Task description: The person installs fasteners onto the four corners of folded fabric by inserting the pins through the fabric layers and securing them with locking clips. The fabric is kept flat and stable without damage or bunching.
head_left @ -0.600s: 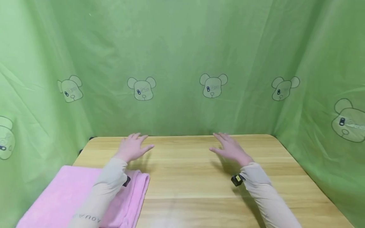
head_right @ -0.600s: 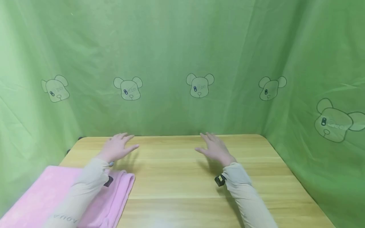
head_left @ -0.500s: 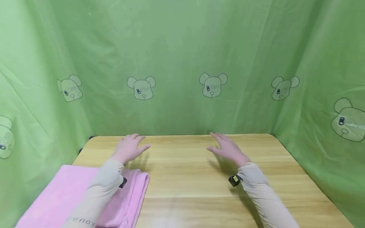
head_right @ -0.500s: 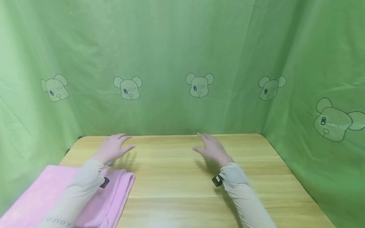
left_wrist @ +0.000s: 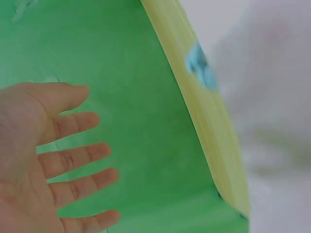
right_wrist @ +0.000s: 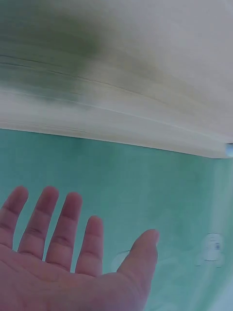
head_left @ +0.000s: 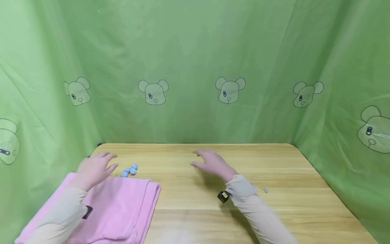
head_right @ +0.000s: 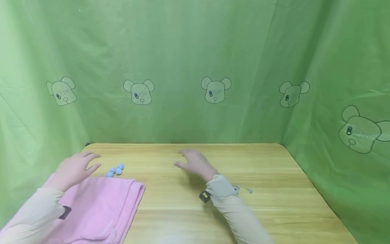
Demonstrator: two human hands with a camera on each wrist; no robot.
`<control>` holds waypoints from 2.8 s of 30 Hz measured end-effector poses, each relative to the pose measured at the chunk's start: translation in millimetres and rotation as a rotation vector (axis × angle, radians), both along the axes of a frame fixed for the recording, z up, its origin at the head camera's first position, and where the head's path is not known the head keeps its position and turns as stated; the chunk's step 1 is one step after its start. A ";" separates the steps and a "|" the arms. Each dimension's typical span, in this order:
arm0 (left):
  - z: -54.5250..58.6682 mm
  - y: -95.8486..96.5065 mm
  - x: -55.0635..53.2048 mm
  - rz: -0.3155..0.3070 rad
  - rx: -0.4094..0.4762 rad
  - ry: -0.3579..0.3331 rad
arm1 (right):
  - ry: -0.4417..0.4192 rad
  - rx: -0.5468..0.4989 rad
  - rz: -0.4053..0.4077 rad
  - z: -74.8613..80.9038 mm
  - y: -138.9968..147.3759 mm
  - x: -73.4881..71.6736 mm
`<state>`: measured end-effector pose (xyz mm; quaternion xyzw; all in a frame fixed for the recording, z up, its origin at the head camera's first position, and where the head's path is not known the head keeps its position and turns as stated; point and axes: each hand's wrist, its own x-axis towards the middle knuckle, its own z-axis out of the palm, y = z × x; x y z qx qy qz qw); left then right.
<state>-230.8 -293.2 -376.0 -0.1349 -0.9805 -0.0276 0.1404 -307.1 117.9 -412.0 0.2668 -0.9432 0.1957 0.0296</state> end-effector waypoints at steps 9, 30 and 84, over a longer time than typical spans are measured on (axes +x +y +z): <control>-7.5 -66.8 17.7 0.057 -0.014 -0.100 | -0.039 0.054 0.126 3.0 -66.4 14.7; -51.7 -116.0 -12.0 0.092 -0.109 -0.406 | -0.121 0.141 0.226 -46.3 -165.8 33.0; -18.5 -24.8 11.7 -0.327 -0.091 0.212 | -0.118 -0.118 0.304 -12.3 -27.1 52.4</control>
